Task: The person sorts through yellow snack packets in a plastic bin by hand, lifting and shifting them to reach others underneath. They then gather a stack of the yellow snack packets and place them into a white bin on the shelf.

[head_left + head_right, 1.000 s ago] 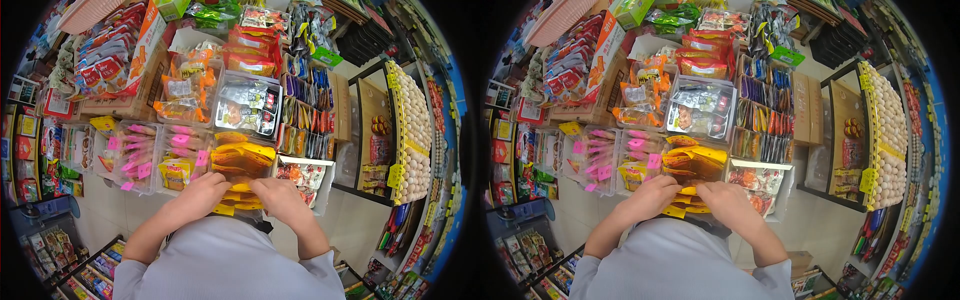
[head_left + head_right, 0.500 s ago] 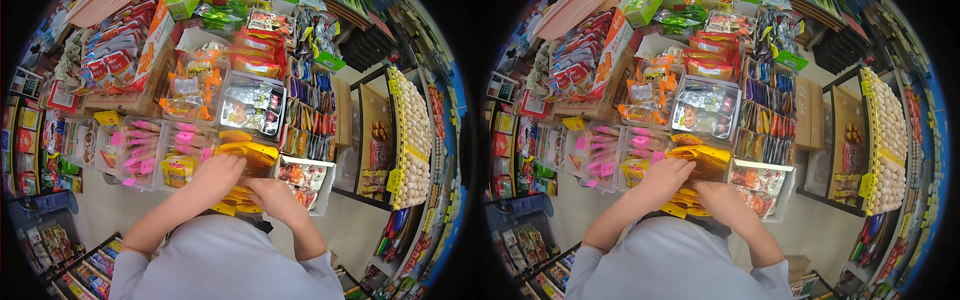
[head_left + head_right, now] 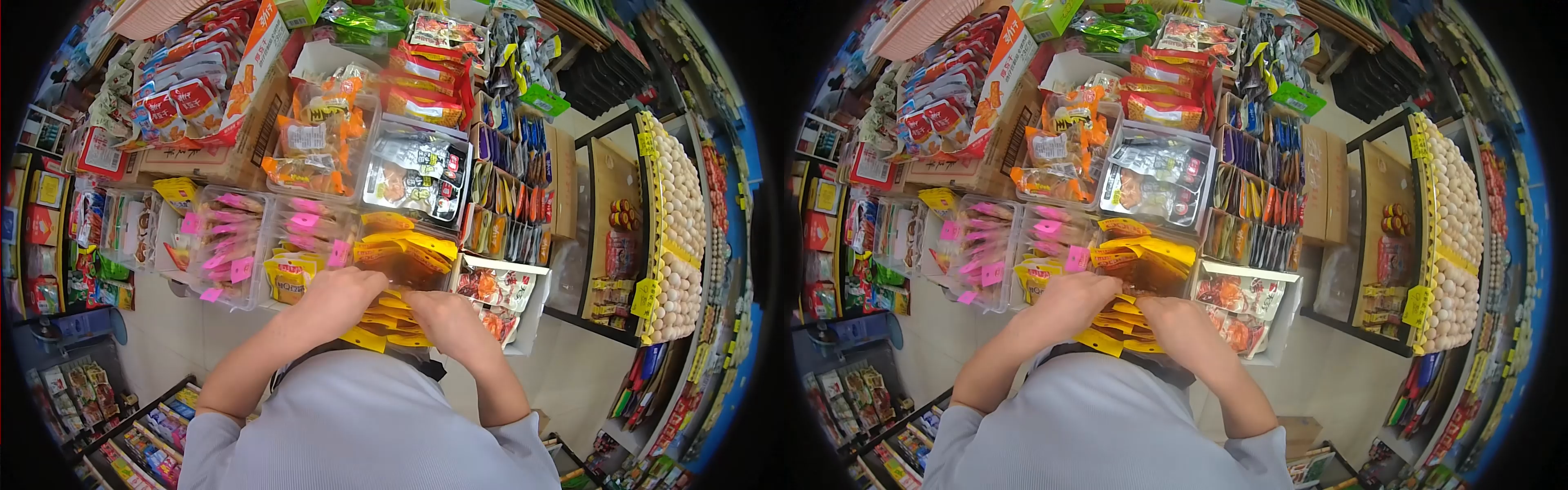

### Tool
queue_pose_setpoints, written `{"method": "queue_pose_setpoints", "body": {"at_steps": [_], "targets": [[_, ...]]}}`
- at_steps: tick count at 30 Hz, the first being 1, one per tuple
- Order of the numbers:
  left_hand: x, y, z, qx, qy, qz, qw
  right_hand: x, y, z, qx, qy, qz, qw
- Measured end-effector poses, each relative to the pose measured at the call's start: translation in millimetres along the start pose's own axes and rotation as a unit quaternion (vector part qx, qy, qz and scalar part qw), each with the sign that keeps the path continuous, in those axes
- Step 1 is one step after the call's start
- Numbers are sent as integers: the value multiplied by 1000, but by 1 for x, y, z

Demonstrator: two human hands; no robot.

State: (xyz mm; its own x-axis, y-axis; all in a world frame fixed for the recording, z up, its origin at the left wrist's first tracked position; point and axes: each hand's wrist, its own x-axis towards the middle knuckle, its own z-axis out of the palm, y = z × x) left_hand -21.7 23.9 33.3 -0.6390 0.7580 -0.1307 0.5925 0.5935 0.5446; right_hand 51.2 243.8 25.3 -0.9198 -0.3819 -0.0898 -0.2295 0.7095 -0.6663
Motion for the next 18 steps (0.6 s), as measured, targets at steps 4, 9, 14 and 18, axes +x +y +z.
{"method": "queue_pose_setpoints", "body": {"at_steps": [4, 9, 14, 18], "targets": [[5, 7, -17, 18, -118, -35, 992, -1, -10, -7, 24, -5, -11, 1000], [-2, 4, -9, 16, -91, 1, 996, -1, -4, 11, -7, -15, 67, 998], [-9, 22, -8, 27, -47, 29, 998, -3, -10, -4, 67, 6, 73, 995], [-17, 19, 8, 27, -11, 50, 998, -7, -4, -33, 41, 94, 32, 994]]}}
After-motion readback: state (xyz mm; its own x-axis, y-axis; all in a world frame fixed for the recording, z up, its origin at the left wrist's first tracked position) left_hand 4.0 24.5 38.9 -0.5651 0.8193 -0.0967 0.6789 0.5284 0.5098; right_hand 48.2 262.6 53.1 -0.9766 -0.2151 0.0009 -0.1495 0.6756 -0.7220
